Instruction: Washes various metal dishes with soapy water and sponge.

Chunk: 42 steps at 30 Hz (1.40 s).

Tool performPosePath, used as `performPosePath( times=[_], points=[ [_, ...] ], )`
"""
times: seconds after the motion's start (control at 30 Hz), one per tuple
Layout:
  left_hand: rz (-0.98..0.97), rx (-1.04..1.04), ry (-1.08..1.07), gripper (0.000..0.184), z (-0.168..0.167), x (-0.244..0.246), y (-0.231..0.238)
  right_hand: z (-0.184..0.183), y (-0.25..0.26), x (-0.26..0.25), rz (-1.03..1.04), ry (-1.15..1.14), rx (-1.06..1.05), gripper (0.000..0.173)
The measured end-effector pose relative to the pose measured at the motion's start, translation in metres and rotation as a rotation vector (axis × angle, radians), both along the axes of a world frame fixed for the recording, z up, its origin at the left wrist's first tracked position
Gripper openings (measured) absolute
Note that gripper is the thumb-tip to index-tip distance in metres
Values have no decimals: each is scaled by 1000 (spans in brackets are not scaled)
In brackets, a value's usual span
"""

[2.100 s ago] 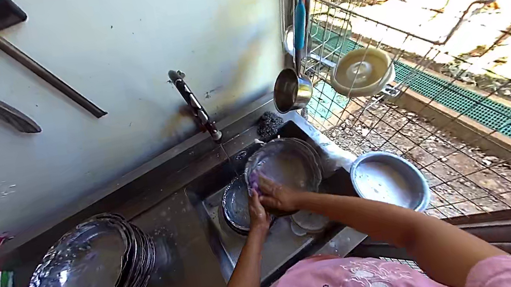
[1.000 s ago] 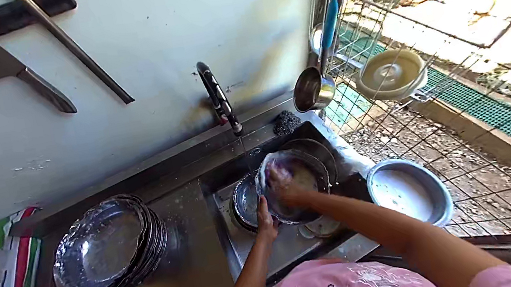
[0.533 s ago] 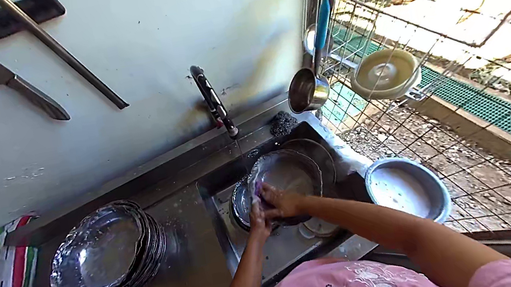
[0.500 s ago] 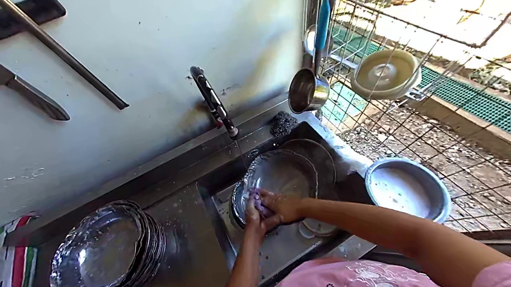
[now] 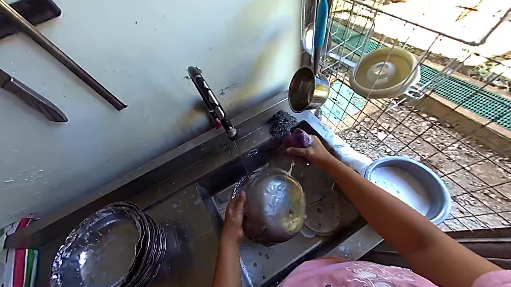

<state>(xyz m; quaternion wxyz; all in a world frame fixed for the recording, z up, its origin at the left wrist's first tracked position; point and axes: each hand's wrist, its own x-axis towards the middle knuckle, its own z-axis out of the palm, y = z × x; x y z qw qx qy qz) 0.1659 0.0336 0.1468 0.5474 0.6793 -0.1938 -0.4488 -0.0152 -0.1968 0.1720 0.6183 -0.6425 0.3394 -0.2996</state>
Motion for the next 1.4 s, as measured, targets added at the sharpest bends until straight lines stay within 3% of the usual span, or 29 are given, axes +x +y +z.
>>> performPosePath(
  times=[0.13, 0.2, 0.23, 0.3, 0.4, 0.43, 0.5, 0.6, 0.67, 0.7, 0.8, 0.87, 0.93, 1.0, 1.07, 1.13, 1.17, 1.23, 1.3, 1.33, 1.4],
  points=[
    [36, -59, -135, 35, 11, -33, -20, 3, 90, 16, 323, 171, -447, 53],
    [113, -186, -7, 31, 10, -49, -21, -13, 134, 24, 321, 249, -804, 59],
    [123, -209, 12, 29, 13, -54, -20, -21, 136, 27, 253, 191, -889, 52],
    [73, -192, -97, 31, 20, -56, -20, -22, 109, 33, 153, 123, -732, 38],
    [-40, -146, -188, 38, 30, -60, -15, -14, 50, 40, 111, 294, -221, 38],
    [-57, -146, -181, 45, 30, -61, -13, -18, 45, 40, 127, 316, -187, 39],
    [-91, -152, -186, 58, 24, -54, -13, -15, 71, 38, 217, 251, -372, 39],
    [-129, -154, -166, 50, 16, -48, 2, 2, 128, 26, 340, 121, -675, 33],
    [-145, -160, -159, 49, 23, -46, 7, 4, 112, 27, 339, 56, -545, 30],
    [-135, -142, -157, 50, 31, -45, 9, 3, 95, 28, 308, 34, -335, 29],
    [144, -84, -151, 39, 47, -42, 9, -29, 51, 28, 54, 106, 205, 23],
    [387, -64, -72, 45, 43, -33, 5, -53, 64, 19, -123, 147, 234, 36],
    [572, -54, 61, 51, 32, -27, -3, -56, 109, 12, -166, 68, 28, 43],
    [652, -35, 189, 54, 20, -31, -9, -59, 158, 13, -26, -49, -397, 42],
    [572, -51, 217, 53, 13, -39, -8, -49, 179, 26, 116, -32, -827, 30],
    [488, -128, 199, 44, 11, -45, -10, -29, 166, 38, 184, -4, -972, 29],
    [484, -131, 154, 41, 16, -45, -13, -21, 148, 42, 203, 5, -892, 33],
    [461, -29, 41, 49, 39, -45, -12, -11, 106, 44, 159, 46, -500, 40],
    [461, 28, -60, 52, 53, -44, -9, -24, 73, 40, 32, 150, -175, 42],
    [478, 30, -82, 53, 53, -42, -8, -36, 70, 36, -13, 199, -71, 43],
    [511, 33, -77, 54, 45, -34, -9, -55, 94, 27, -54, 181, -55, 47]
  ],
)
